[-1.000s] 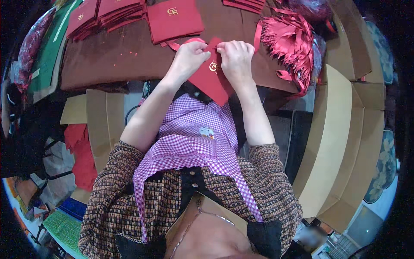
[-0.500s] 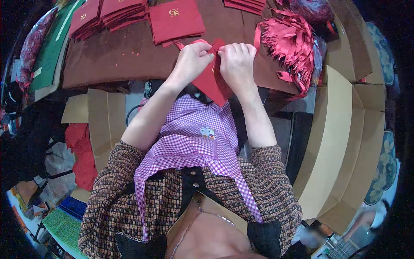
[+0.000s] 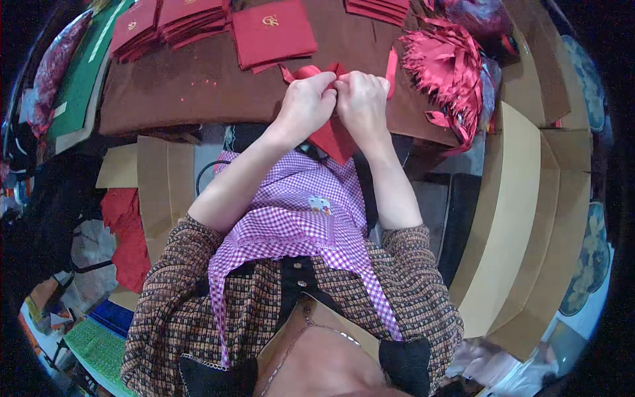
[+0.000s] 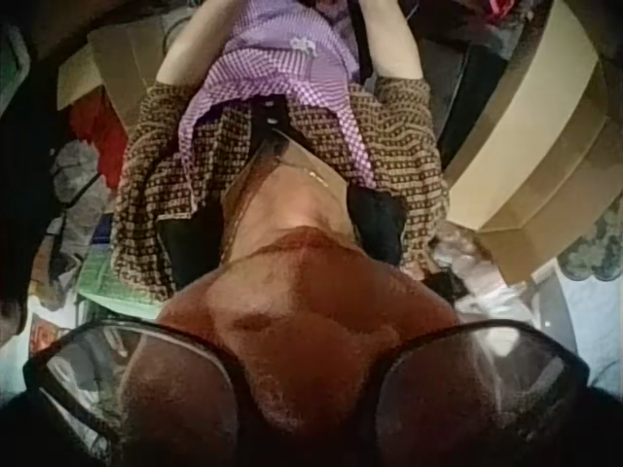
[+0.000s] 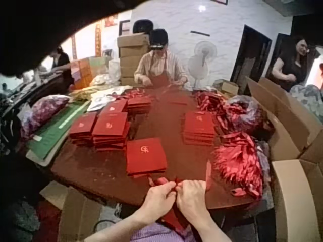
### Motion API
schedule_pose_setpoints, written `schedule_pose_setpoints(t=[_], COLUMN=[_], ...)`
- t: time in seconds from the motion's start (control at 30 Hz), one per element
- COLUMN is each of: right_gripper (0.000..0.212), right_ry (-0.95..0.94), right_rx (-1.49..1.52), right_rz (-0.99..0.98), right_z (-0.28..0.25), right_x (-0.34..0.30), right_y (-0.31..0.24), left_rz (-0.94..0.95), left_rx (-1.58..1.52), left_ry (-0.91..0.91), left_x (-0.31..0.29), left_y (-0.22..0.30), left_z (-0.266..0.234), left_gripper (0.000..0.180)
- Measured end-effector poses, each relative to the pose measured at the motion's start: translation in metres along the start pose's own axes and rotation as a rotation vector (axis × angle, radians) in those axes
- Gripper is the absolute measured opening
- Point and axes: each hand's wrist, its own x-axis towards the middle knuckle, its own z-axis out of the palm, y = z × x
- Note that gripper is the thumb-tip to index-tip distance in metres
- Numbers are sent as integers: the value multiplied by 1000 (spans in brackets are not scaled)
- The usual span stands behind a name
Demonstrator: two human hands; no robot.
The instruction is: The person attaches ribbon handles to red gift bags by threading ribbons into the bags by hand.
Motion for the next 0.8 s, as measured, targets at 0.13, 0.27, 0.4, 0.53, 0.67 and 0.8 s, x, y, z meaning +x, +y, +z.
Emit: schedule_pose_setpoints(t=[0.13, 0.27, 0.4, 0.53, 0.67, 0.8], right_gripper=[15, 10, 9, 11, 16, 22], right_ry=[21, -32, -88, -77, -110, -279], right_rx=[239, 377, 383, 558, 574, 490], right_rz=[82, 29, 141, 206, 250, 135], right_z=[3, -22, -18, -6, -9, -28], right_x=[1, 0, -10, -9, -9, 4], right_y=[3, 6, 11, 7, 2, 1], left_rz=[-87, 94, -392, -277, -210, -346], left_rx=[-82, -171, -416, -362, -391, -401], left_ry=[-105, -42, -279, -166, -146, -250], left_x=[-1, -4, 0, -2, -4, -6], left_y=[-11, -30, 1, -11, -16, -11], left_z=[-5, 13, -20, -11, -16, -22], left_gripper=[19, 20, 24, 24, 20, 16])
